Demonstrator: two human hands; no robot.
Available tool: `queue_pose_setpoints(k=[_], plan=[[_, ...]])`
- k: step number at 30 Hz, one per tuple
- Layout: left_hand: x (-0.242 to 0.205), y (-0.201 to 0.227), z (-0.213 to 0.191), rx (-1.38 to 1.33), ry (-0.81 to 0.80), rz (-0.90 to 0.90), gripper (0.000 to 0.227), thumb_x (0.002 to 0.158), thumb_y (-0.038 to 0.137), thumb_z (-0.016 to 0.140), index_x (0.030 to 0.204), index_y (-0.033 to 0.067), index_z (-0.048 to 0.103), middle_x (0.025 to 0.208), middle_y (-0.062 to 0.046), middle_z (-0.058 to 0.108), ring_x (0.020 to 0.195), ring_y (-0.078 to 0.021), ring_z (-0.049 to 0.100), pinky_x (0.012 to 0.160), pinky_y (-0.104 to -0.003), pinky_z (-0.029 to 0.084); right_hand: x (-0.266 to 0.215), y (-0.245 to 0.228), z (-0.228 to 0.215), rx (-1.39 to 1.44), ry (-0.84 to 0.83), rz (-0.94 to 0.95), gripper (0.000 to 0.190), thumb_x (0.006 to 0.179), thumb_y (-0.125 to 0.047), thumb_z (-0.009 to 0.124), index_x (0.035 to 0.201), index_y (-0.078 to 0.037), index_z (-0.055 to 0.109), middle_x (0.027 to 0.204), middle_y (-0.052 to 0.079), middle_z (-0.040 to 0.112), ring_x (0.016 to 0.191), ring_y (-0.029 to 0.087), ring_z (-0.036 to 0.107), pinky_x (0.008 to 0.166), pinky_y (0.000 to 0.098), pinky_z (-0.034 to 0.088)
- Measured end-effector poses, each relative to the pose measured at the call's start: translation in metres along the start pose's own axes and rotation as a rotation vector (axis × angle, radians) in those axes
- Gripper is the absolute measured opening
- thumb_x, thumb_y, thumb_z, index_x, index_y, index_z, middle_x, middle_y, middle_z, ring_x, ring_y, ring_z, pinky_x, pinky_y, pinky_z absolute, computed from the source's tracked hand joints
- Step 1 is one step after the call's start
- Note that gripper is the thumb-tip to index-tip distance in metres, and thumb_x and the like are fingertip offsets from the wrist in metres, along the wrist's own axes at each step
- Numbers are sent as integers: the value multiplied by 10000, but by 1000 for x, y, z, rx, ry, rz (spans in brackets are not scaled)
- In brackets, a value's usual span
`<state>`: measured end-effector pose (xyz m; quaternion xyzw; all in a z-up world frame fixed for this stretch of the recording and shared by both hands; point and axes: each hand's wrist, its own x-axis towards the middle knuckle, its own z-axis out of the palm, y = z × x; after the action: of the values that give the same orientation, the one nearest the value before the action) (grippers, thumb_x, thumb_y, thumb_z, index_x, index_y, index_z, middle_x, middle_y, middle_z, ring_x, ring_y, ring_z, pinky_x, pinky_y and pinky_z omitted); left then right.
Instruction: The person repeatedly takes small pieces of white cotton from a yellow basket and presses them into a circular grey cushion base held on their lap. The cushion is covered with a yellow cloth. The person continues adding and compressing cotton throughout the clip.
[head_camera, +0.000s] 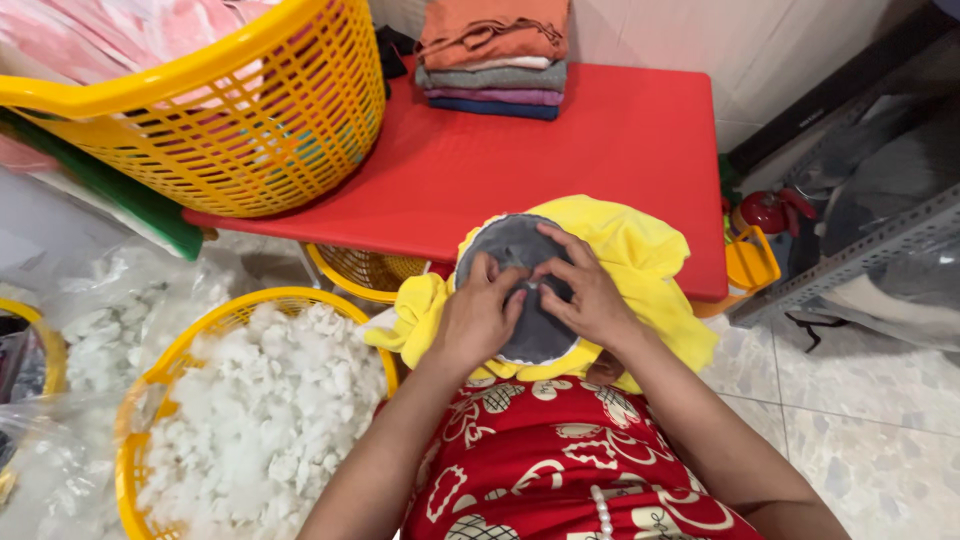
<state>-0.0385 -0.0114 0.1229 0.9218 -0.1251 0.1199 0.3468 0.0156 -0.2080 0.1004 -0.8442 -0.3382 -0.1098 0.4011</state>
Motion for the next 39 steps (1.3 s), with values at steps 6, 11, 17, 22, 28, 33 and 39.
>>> queue_pose_setpoints(k=[6,11,17,22,28,33,39], plan=[[-15,-35,9,-120,65,35,135,954,166,693,1046,88,632,1079,-134,539,830,-316,662,713,-432,540,-3,-6,4,-4,-18,0,191,785,-136,747,935,-74,646,1558,145,461,1406,378,472,1116,461,429],[-46,-55,27,-575,145,-96,69,924,2,637,991,1,625,1121,-116,485,803,-218,600,649,-327,523,-5,-10,11,17,-51,-28,166,812,-157,764,944,-82,696,1547,139,480,1421,368,475,1134,459,418],[-53,-55,45,-617,230,29,157,897,-28,627,1052,-16,611,1183,-119,448,1066,-201,615,875,-297,627,4,-21,8,-36,-82,68,299,820,-239,788,1071,-76,778,1584,136,427,1431,367,428,1129,460,395],[-55,-50,52,-569,284,51,184,871,-19,643,1054,-4,628,1175,-125,444,1048,-220,611,848,-298,615,17,-31,19,-301,-229,114,244,765,-232,801,916,-40,814,1592,94,393,1409,373,329,1121,494,302],[-55,-47,53,-410,371,132,214,848,-8,684,1059,25,673,1132,-122,434,975,-217,599,861,-323,548,15,-12,22,-52,-62,137,139,841,-169,755,872,-56,828,1522,21,541,1396,321,379,1171,443,321],[-58,-45,53,-460,316,92,221,862,6,673,1080,42,675,1130,-114,437,886,-186,635,828,-304,541,12,9,21,364,9,271,132,889,-97,699,915,-22,804,1490,28,576,1423,227,427,1179,375,328],[-58,-45,52,-470,354,103,183,899,6,674,1076,44,693,1129,-102,436,921,-186,637,840,-307,544,8,18,20,892,25,441,137,900,-68,659,929,3,772,1535,20,522,1360,183,490,1110,320,383]])
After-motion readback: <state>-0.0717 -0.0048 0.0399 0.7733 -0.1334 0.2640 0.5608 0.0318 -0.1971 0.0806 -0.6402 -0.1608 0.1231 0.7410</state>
